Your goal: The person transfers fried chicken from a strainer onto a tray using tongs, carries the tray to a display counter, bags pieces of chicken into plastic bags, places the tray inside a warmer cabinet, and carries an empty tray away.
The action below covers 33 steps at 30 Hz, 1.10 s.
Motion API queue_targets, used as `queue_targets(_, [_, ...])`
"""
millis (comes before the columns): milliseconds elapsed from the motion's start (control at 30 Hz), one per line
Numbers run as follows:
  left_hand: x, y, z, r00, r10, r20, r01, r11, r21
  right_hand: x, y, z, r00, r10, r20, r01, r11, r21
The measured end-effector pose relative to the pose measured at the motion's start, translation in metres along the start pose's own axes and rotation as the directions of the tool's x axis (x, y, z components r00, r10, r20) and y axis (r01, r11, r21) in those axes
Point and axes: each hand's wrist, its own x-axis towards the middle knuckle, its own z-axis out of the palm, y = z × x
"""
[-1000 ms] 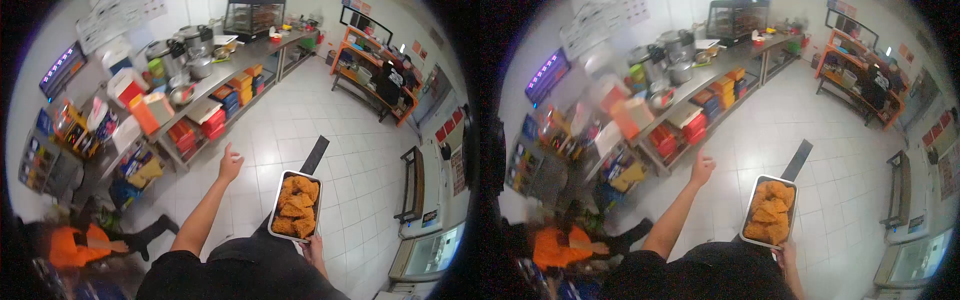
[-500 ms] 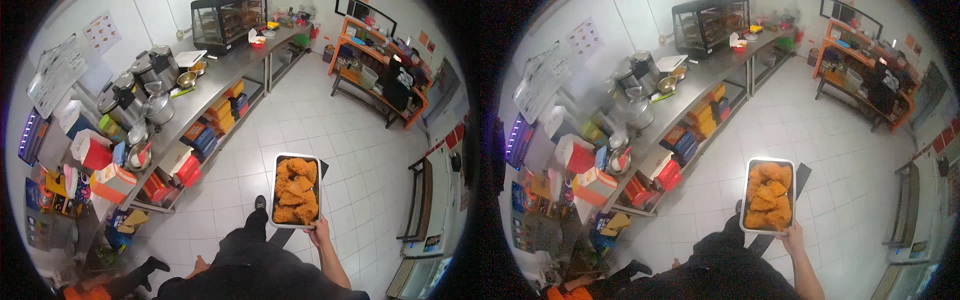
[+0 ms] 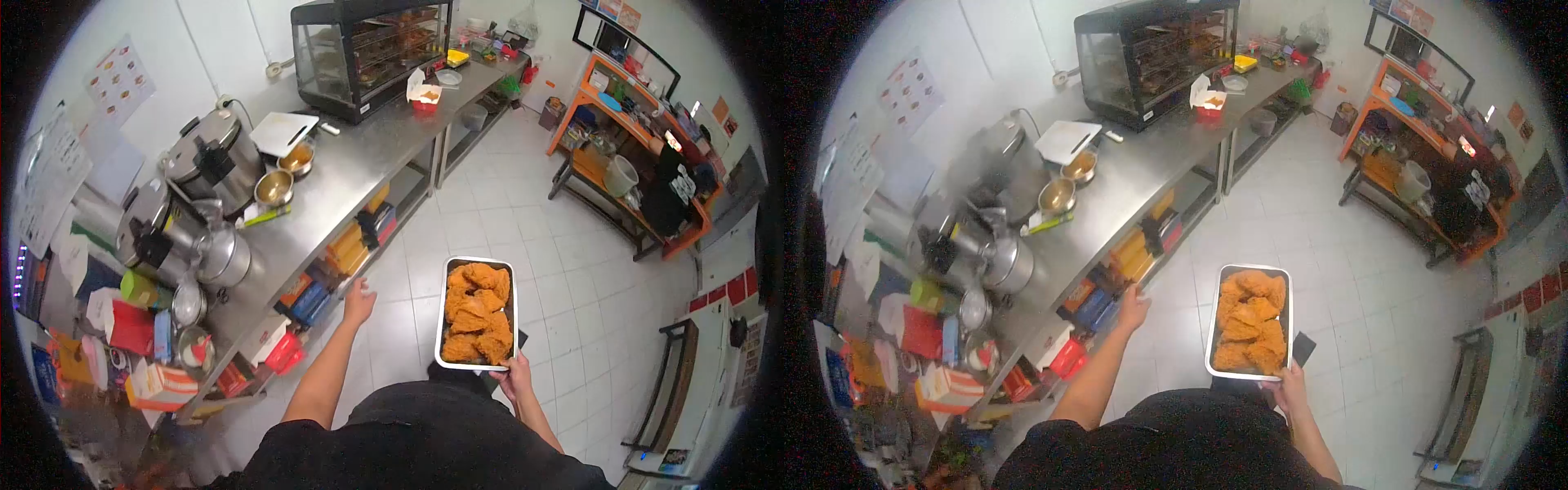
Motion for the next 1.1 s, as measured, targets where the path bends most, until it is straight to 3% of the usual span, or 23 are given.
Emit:
queue_targets(133, [0.118,0.015,0.029,0.997,-0.048,-0.062,0.033,0.974,-0.222,0.12,-0.044,0.021,0.998,0.064,0.013,-0.063,0.995,-0.078])
queue_targets(233, [0.149,0.013,0.052,0.982,-0.159,-0.106,0.146,0.982,-0.121,0.218,-0.082,0.041,0.994,0.088,0.057,-0.078,0.984,-0.161])
queue_targets(300, [0.158,-0.036,0.076,0.933,-0.352,-0.074,0.336,0.926,-0.173,0.281,-0.11,0.061,0.977,0.156,0.145,-0.127,0.973,-0.193])
queue_targets(367, [0.161,-0.07,0.101,0.933,-0.346,-0.102,0.313,0.916,-0.252,0.346,-0.137,0.08,0.953,0.209,0.221,-0.159,0.961,-0.226])
queue_targets(467, [0.183,0.005,0.084,0.833,-0.552,-0.046,0.49,0.773,-0.402,0.438,-0.166,0.127,0.916,0.3,0.266,-0.195,0.913,-0.358])
queue_targets(567, [0.228,0.042,0.076,0.779,-0.619,-0.095,0.498,0.705,-0.505,0.515,-0.183,0.178,0.863,0.39,0.322,-0.223,0.865,-0.45])
queue_targets(800, [0.384,0.043,0.088,0.806,-0.584,-0.096,0.368,0.621,-0.692,0.658,-0.19,0.279,0.803,0.49,0.339,-0.292,0.819,-0.493])
queue_targets(900, [0.457,0.061,0.078,0.779,-0.626,-0.025,0.435,0.568,-0.699,0.716,-0.193,0.313,0.759,0.555,0.339,-0.324,0.775,-0.543])
queue_targets(933, [0.46,0.074,0.089,0.774,-0.629,0.076,0.482,0.507,-0.715,0.713,-0.208,0.31,0.754,0.586,0.296,-0.353,0.742,-0.57])
queue_targets(1100, [0.54,0.093,0.085,0.714,-0.69,0.12,0.543,0.437,-0.717,0.797,-0.208,0.344,0.641,0.685,0.346,-0.438,0.697,-0.568])
